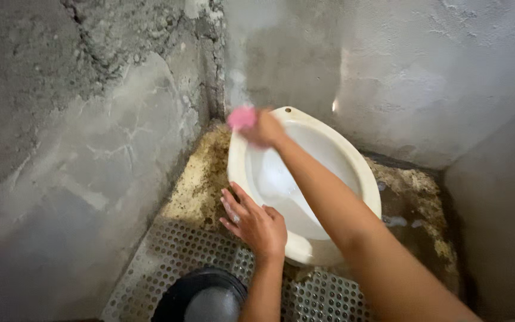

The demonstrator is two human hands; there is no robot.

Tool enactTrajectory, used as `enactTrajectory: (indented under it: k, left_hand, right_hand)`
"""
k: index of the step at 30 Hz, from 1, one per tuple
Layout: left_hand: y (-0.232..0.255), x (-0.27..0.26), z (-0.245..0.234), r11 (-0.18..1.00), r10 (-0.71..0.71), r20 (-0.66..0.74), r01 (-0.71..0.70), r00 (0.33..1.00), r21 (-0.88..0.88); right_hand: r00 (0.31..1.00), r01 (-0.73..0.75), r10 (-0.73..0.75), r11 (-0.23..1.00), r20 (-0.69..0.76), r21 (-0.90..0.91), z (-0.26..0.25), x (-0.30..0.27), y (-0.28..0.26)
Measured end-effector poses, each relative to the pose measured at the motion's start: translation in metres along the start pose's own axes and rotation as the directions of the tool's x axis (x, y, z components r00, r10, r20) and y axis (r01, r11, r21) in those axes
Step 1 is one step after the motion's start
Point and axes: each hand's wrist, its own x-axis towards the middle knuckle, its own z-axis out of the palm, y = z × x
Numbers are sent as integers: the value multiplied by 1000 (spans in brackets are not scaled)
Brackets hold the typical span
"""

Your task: The person cleans the exterior and rim of a toilet using a pink sponge and soapy water from a black bucket.

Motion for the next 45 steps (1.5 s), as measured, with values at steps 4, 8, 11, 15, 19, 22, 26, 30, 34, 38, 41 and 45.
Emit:
enactTrajectory:
  k: [4, 8, 11, 15, 19, 22, 26, 30, 34, 38, 41, 45]
  left_hand:
    - [3, -4, -3, 999, -50, 26, 50, 998, -8]
    - [2, 0, -1, 999, -51, 22, 51, 998, -14]
    - [1, 1, 1, 998, -68, -5, 68, 998, -9]
    - [1, -3, 1, 994, -113, -41, 113, 993, 6]
    - [4, -1, -1, 990, -133, -27, 132, 991, -47]
    - [3, 0, -8, 986, -163, -25, 162, 986, -50]
    - [7, -3, -6, 985, -162, -33, 159, 986, -74]
    - [5, -1, -8, 988, -151, -41, 149, 988, -51]
    - [8, -2, -13, 982, -174, 15, 175, 985, -69]
    - [7, 3, -12, 983, -177, 40, 179, 983, -53]
    - [6, -3, -8, 991, -137, -7, 137, 991, -13]
    - [3, 1, 2, 996, -89, -54, 89, 995, 6]
  right_hand:
    - [599, -678, 699, 702, 390, -218, -23, 23, -9]
    - [821, -527, 520, 849, 236, -39, -3, 19, 9]
    - [974, 92, -86, 996, 211, -17, 19, 16, 8]
    - [859, -444, 435, 896, 271, -31, -22, 17, 17]
    - [808, -427, 375, 904, 455, 15, -6, -32, -25]
    - [893, -86, -59, 950, 447, 299, -24, -73, -40]
    - [810, -438, 414, 898, 415, -41, -40, -21, -33]
    - [877, -238, 75, 926, 475, 293, -38, -68, -45]
    - [820, -200, 107, 974, 562, 107, -44, -54, -28]
    - [816, -501, 463, 865, 345, 24, -45, -11, -40]
    - [820, -393, 308, 916, 483, 83, -38, -27, -68]
    - [809, -342, 315, 939, 497, -40, -44, 1, -61]
